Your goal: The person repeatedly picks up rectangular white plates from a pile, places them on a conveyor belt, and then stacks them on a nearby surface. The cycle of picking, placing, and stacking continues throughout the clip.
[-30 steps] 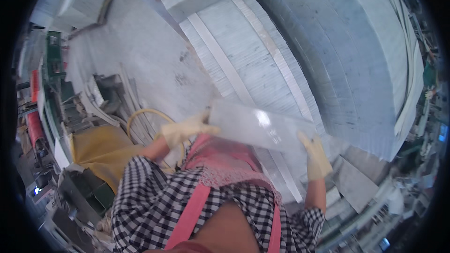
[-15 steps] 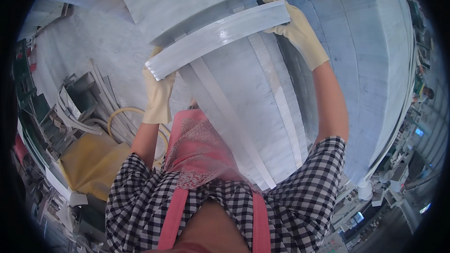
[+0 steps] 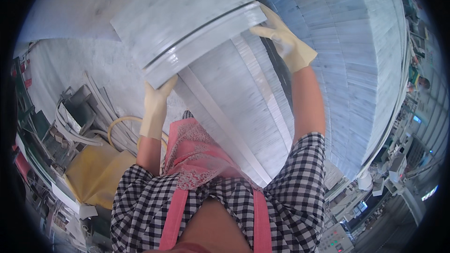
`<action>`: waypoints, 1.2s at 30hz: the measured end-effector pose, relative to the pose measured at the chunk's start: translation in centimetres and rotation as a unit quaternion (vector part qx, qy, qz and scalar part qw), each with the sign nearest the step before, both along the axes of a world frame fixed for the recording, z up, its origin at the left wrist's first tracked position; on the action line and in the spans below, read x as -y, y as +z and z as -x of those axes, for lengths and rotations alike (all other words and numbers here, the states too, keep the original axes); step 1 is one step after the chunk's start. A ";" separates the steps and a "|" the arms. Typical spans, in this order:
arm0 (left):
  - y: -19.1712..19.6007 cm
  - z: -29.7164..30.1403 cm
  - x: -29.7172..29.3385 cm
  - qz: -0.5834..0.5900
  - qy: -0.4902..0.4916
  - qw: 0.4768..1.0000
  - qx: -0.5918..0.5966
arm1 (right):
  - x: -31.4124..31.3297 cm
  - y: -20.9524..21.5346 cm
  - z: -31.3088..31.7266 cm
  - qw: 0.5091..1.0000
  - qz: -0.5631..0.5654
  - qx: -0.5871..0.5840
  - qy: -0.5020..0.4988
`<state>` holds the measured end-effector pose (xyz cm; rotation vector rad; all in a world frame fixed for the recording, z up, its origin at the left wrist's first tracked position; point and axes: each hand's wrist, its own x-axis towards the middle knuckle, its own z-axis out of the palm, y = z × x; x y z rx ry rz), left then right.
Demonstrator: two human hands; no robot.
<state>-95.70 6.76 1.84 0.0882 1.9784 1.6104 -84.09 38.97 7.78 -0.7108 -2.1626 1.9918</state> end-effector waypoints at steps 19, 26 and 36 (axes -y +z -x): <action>-1.8 0.1 0.9 -0.100 -0.026 0.993 0.052 | 0.6 -2.8 5.9 0.960 -0.049 0.181 -0.208; -2.7 1.2 0.0 -0.017 0.003 0.995 0.094 | -0.3 -3.5 4.5 0.967 -0.002 0.170 -0.191; -0.8 0.2 0.1 -0.049 -0.028 0.992 0.111 | -1.2 -5.2 3.4 0.972 0.066 0.151 -0.169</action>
